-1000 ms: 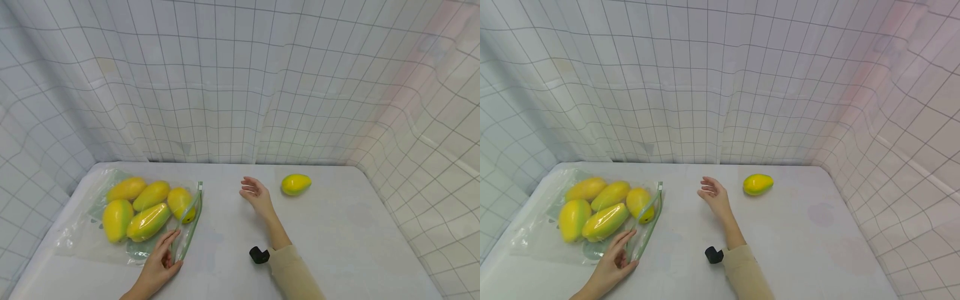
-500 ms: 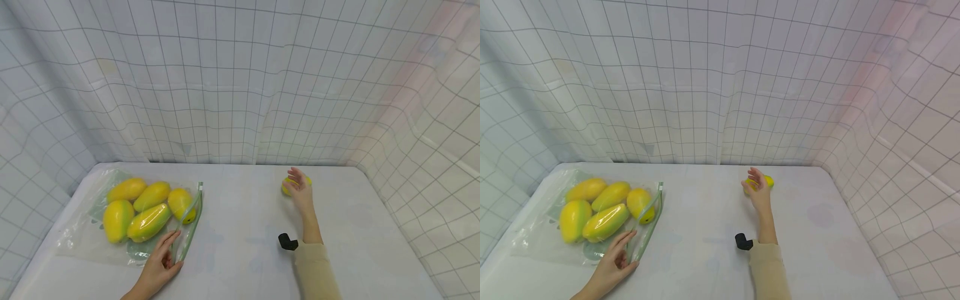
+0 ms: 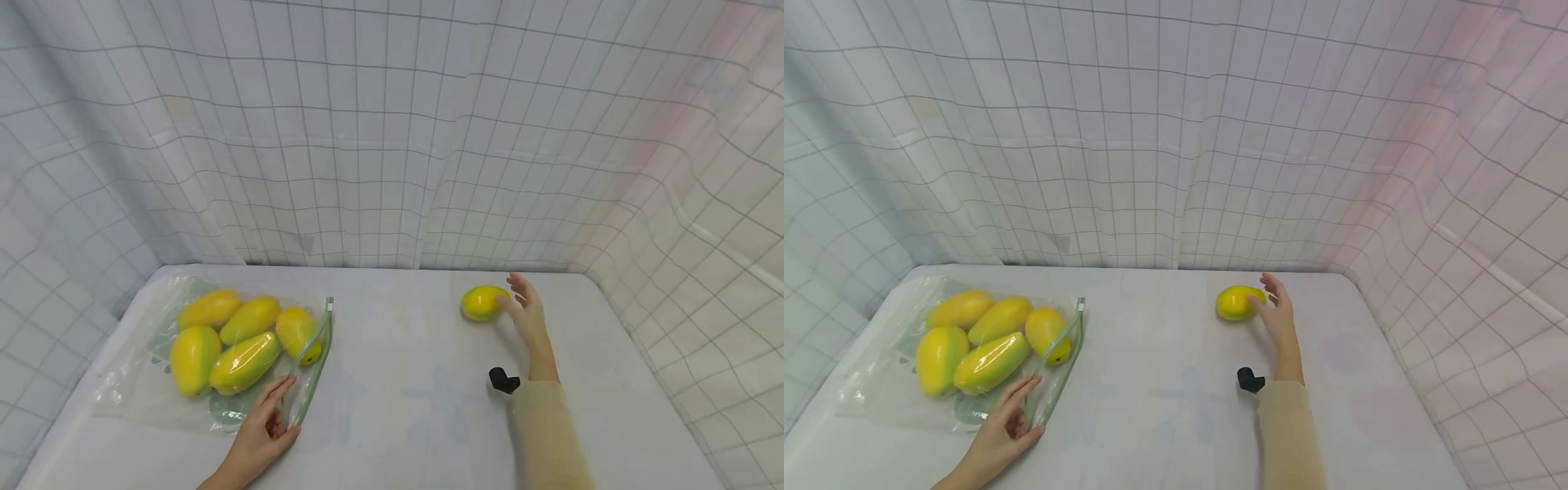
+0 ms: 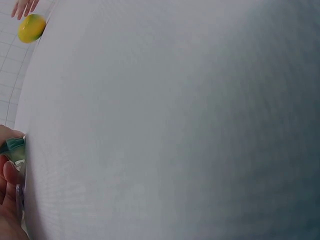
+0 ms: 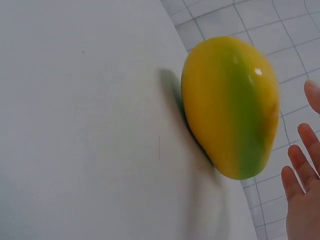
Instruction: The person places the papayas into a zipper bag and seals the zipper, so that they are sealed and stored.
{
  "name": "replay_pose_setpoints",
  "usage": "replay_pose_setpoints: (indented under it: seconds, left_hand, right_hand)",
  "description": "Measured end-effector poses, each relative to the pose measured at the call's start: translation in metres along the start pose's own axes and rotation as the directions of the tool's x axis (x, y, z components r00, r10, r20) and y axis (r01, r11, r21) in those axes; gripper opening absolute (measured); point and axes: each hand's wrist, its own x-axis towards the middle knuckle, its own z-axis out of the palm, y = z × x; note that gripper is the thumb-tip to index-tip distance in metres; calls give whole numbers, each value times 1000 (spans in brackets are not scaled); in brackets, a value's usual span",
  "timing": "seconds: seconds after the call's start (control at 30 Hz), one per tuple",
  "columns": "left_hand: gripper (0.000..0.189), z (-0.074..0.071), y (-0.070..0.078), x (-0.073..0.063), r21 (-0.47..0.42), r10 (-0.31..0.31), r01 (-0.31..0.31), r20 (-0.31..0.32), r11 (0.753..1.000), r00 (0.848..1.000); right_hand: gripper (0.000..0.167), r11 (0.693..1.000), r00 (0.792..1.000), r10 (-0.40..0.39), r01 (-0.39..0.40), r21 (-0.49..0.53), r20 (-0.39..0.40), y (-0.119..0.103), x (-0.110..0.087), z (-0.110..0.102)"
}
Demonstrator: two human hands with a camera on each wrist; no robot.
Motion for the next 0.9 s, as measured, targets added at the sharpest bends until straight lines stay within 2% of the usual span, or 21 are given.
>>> replay_pose_setpoints:
  seconds: [0.17,0.33,0.57,0.73,0.8,0.9]
  left_hand:
    - [77,0,-1,-1,-6,-1,1,8,1000,1000]
    - [77,-1,0,0,-6,-1,1,8,1000,1000]
    - [77,0,0,1,-3,2,-2,4,1000,1000]
    - [78,-1,1,1,-8,6,-6,3,1000,1000]
    - [77,-1,1,1,-8,2,-2,4,1000,1000]
    - [77,-1,2,1,-7,-7,7,7,1000,1000]
  right_hand:
    - [62,995,995,45,-37,-91,93,23,11,-13]
    - [71,978,972,116,-76,-197,205,41,20,-21]
    - [84,959,918,212,-128,-254,335,44,28,-28]
    - [86,948,882,261,-157,-278,393,43,27,-31]
    - [86,946,875,270,-164,-280,401,44,25,-32]
    - [86,947,876,273,-171,-273,397,45,23,-32]
